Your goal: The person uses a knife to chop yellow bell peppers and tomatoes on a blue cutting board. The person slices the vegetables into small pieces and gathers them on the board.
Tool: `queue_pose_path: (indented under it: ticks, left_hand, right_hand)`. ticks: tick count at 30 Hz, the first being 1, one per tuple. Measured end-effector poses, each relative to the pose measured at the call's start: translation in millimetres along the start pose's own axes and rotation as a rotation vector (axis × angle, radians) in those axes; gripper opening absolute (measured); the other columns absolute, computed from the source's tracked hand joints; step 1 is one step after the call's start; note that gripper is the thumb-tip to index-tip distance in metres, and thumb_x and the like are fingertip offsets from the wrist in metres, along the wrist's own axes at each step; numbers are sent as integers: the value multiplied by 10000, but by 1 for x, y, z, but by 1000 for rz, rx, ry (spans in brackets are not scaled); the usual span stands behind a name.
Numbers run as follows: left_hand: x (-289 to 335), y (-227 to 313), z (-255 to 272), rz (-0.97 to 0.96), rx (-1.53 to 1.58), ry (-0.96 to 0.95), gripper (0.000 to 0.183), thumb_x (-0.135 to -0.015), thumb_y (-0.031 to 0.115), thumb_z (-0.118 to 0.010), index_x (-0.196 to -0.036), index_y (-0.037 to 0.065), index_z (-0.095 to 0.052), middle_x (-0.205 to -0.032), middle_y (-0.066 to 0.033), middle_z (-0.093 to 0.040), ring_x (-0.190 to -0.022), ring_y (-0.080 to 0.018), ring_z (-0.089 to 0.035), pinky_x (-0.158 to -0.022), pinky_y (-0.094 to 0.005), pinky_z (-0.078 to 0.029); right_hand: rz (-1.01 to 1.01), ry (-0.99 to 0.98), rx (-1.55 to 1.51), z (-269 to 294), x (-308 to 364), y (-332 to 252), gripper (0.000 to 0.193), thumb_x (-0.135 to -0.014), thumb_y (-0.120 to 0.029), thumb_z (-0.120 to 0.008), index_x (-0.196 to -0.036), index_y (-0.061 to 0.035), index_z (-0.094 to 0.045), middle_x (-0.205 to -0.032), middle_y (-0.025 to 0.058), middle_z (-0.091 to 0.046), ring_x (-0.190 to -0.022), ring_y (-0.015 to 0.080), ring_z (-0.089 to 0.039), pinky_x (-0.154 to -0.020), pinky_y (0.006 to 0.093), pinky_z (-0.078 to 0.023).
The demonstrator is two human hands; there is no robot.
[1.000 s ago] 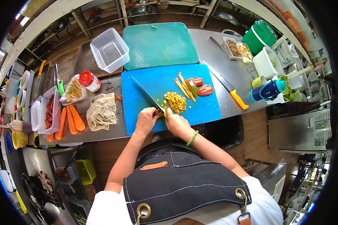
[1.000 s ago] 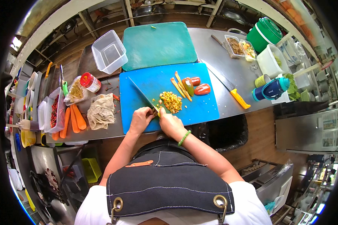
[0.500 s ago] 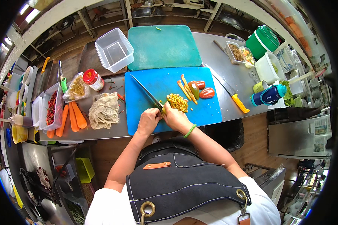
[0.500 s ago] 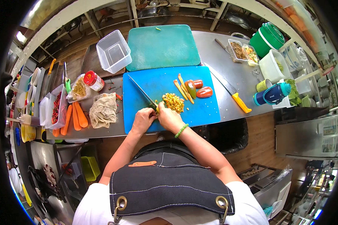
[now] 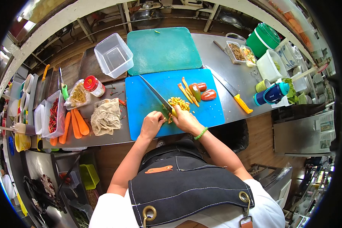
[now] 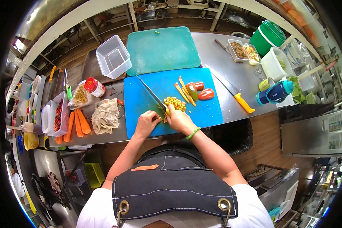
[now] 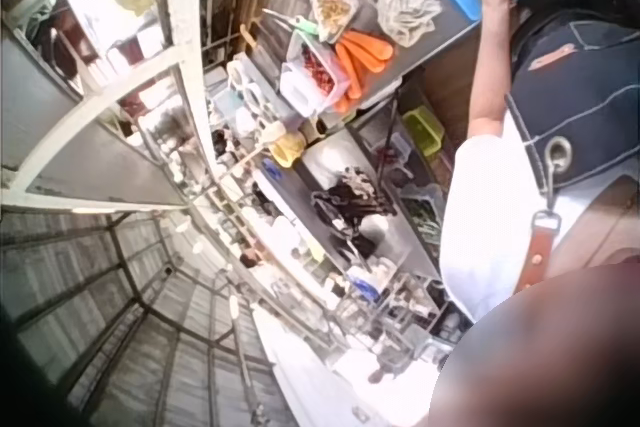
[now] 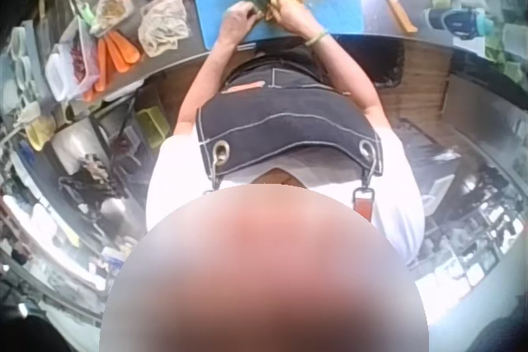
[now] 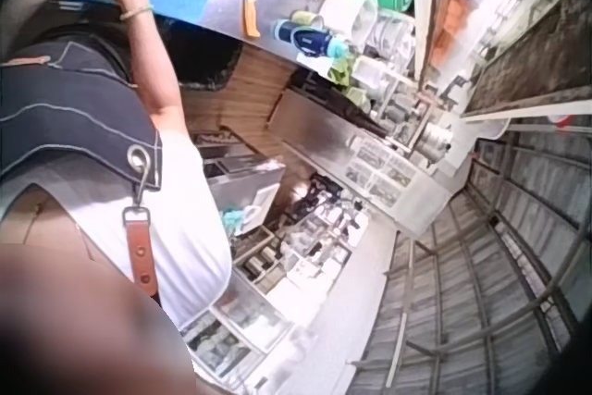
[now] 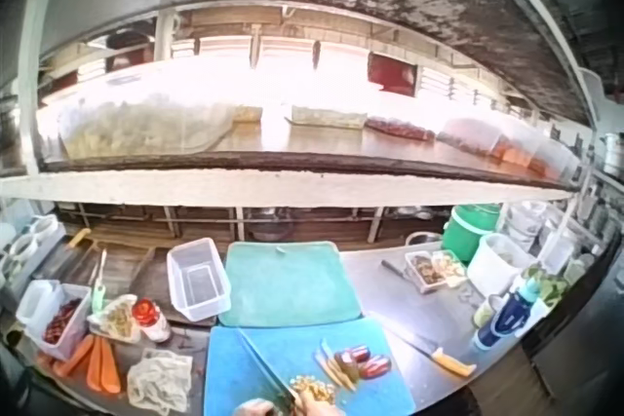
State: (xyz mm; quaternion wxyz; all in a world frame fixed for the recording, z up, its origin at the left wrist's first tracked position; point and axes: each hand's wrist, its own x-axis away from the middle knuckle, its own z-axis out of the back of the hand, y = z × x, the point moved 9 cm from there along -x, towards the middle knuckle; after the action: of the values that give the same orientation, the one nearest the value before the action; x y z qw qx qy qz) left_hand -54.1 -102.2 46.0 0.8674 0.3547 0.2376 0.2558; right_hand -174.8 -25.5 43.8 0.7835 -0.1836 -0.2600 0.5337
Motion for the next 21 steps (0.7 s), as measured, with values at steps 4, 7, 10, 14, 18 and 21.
queue_pose_path:
  ticks: [4,7,10,14,18,21]
  left_hand:
    - [-15,-3,-9,10,-12,36,182,-747,72,-794,-835,-7,-656,-847,-147,-651,-779,-333,-646,-722,-408,-531]
    - [-16,3,-1,-9,25,44,193,-735,70,-796,-840,-5,-653,-891,-158,-655,-798,-353,-647,-734,-424,-533]
    - [-12,2,1,29,-87,-28,187,-728,55,-794,-843,-1,-658,-871,-157,-661,-799,-350,-652,-739,-425,-535]
    - [-11,-5,-8,47,-32,-40,178,-725,34,-781,-842,7,-650,-841,-158,-664,-818,-354,-653,-752,-435,-532]
    - [-12,-4,-9,49,-30,-61,173,-732,26,-768,-841,22,-635,-833,-156,-653,-856,-361,-643,-787,-451,-529]
    - [-10,-7,-8,74,-33,-60,164,-732,18,-762,-836,24,-635,-833,-153,-654,-859,-361,-643,-787,-452,-529]
  right_hand:
    - [-63,-81,54,14,17,-13,292,-965,-236,-563,-1135,-46,-421,-899,304,-665,-879,518,-639,-745,598,-496]
    - [-104,-127,85,10,26,-10,303,-967,-251,-548,-1153,-50,-420,-911,305,-672,-882,518,-645,-759,607,-500]
    - [-119,-131,86,14,30,-17,307,-965,-246,-548,-1157,-45,-418,-912,306,-671,-884,519,-645,-764,610,-499]
    - [-116,-111,58,-9,20,-8,319,-964,-244,-560,-1164,-43,-414,-925,305,-671,-892,521,-642,-760,608,-496]
    - [-28,-18,47,-7,-5,-9,334,-947,-233,-579,-1182,-49,-428,-900,294,-680,-876,498,-663,-758,592,-518]
    - [-32,-68,92,0,-2,-15,345,-945,-217,-564,-1205,-40,-422,-912,295,-680,-873,499,-663,-761,592,-518]
